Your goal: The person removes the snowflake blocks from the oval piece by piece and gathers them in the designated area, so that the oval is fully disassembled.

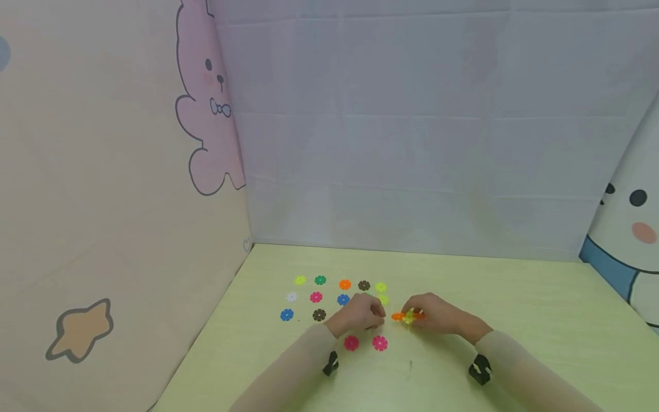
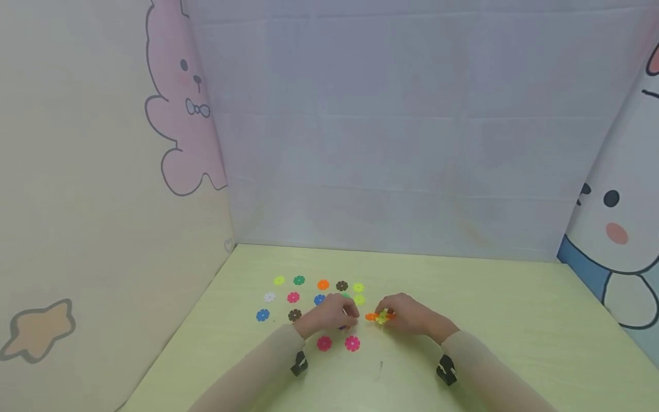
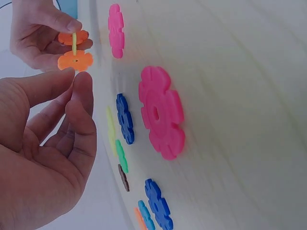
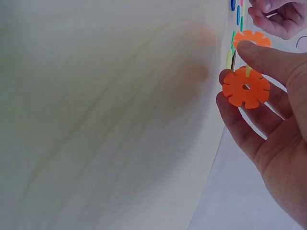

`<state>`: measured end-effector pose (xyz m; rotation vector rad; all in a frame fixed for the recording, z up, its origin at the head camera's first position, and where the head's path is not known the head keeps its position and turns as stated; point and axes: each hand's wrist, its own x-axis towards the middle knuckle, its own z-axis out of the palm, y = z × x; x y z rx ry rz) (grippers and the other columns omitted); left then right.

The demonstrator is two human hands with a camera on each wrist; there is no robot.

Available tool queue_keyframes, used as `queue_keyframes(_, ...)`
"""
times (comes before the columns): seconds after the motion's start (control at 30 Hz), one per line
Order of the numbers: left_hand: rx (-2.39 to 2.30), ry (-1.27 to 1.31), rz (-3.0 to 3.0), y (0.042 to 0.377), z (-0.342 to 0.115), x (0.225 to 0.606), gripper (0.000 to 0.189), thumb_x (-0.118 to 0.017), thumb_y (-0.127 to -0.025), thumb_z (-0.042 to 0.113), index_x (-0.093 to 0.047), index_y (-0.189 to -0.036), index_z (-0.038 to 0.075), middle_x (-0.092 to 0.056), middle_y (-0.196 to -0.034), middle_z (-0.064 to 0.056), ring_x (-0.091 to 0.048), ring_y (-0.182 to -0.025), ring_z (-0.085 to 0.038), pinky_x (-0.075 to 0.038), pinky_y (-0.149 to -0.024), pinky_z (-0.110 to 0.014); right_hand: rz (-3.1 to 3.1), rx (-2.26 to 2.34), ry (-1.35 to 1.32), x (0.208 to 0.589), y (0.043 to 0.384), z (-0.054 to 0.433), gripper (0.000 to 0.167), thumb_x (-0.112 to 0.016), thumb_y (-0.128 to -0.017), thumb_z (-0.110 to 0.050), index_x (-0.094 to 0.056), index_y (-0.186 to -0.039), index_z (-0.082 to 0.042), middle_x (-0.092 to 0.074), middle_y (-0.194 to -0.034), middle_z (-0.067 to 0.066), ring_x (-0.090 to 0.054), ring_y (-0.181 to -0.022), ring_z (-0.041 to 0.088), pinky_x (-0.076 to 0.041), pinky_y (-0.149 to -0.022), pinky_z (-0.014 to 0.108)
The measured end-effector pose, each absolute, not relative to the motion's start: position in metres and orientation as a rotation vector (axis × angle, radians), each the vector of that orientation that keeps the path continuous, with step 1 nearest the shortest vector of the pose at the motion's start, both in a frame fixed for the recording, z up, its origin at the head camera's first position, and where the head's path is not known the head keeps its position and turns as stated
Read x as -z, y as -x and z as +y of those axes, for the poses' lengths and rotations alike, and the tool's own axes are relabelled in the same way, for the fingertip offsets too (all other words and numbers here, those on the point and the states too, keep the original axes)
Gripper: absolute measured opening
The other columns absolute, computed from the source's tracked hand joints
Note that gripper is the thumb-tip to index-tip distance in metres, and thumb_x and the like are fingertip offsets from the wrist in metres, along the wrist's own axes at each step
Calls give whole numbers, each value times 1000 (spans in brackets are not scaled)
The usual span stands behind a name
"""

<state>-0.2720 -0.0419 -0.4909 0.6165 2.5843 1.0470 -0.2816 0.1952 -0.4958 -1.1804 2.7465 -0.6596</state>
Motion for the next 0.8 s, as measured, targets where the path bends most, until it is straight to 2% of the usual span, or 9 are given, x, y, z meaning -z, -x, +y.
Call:
queue_keyframes(0.3, -1126, -594, 2595, 275, -34, 493, 6, -70, -85, 14, -67, -88, 11, -60, -76, 8, -55, -64, -9, -47, -57, -23, 2734, 702, 1110, 492, 280, 190, 23, -73, -82, -11, -67, -103, -13, -64, -102, -5, -59, -92, 19, -50, -81, 39)
queue_keyframes(0.8, -1174, -637, 2642, 275, -26, 494, 5, -70, -85, 9, -65, -84, 9, -60, -77, 7, -54, -62, -8, -46, -57, -21, 2734, 792, 1159, 490, 279, 188, 24, -73, -82, -11, -65, -105, -11, -64, -102, -2, -60, -88, 18, -51, -78, 36)
